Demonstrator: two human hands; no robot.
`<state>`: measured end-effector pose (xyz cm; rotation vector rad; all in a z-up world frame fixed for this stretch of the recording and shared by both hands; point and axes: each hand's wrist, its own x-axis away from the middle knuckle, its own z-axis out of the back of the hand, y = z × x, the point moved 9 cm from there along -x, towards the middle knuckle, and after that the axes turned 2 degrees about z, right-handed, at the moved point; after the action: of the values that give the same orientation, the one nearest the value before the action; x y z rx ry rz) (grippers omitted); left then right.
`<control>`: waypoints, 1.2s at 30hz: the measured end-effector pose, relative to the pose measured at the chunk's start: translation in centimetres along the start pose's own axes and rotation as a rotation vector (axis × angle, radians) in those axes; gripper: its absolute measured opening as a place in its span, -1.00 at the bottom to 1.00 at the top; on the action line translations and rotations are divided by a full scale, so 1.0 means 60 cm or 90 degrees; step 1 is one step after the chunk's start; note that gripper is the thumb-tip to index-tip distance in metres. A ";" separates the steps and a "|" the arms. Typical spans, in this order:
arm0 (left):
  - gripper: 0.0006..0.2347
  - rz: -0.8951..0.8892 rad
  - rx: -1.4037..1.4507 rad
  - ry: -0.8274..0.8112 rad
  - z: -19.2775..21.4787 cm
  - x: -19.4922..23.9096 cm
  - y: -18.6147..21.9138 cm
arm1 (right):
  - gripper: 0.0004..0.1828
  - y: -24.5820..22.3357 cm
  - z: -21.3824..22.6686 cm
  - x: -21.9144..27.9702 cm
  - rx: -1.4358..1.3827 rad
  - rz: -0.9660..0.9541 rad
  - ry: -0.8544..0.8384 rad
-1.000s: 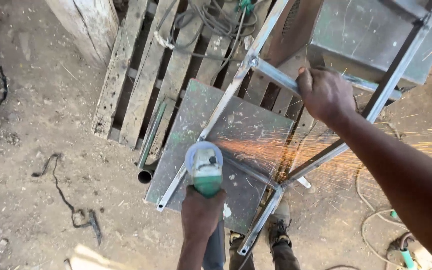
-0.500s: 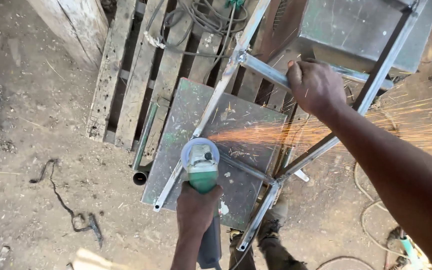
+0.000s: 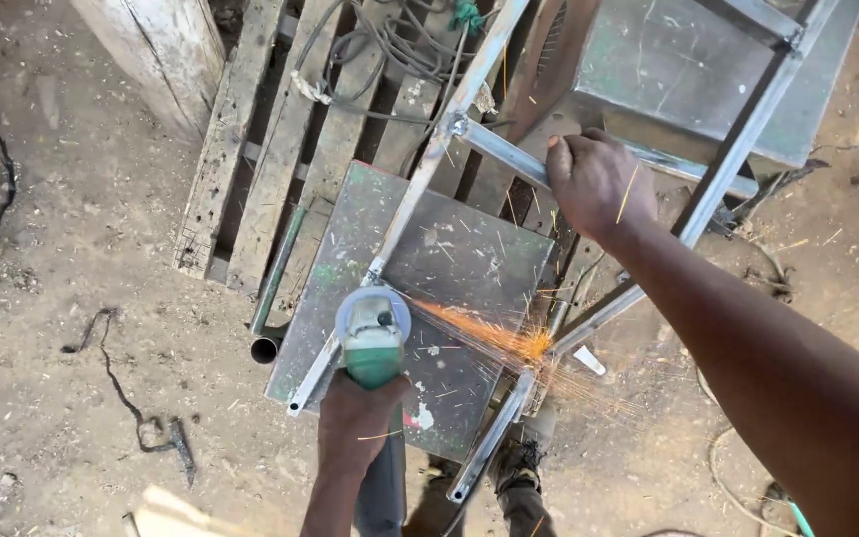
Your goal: Using a handheld angle grinder to smooth out weld beads on a rectangular metal frame structure placed on a wooden pallet.
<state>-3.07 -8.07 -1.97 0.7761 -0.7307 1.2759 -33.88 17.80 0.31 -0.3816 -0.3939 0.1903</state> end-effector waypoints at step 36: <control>-0.55 -0.040 -0.074 -0.042 0.052 -0.012 0.036 | -0.33 -0.003 -0.009 -0.014 0.021 -0.027 -0.006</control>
<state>-5.43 -10.83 -0.62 0.7431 -0.8197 1.1448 -34.37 17.22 -0.37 -0.3395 -0.4080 0.1570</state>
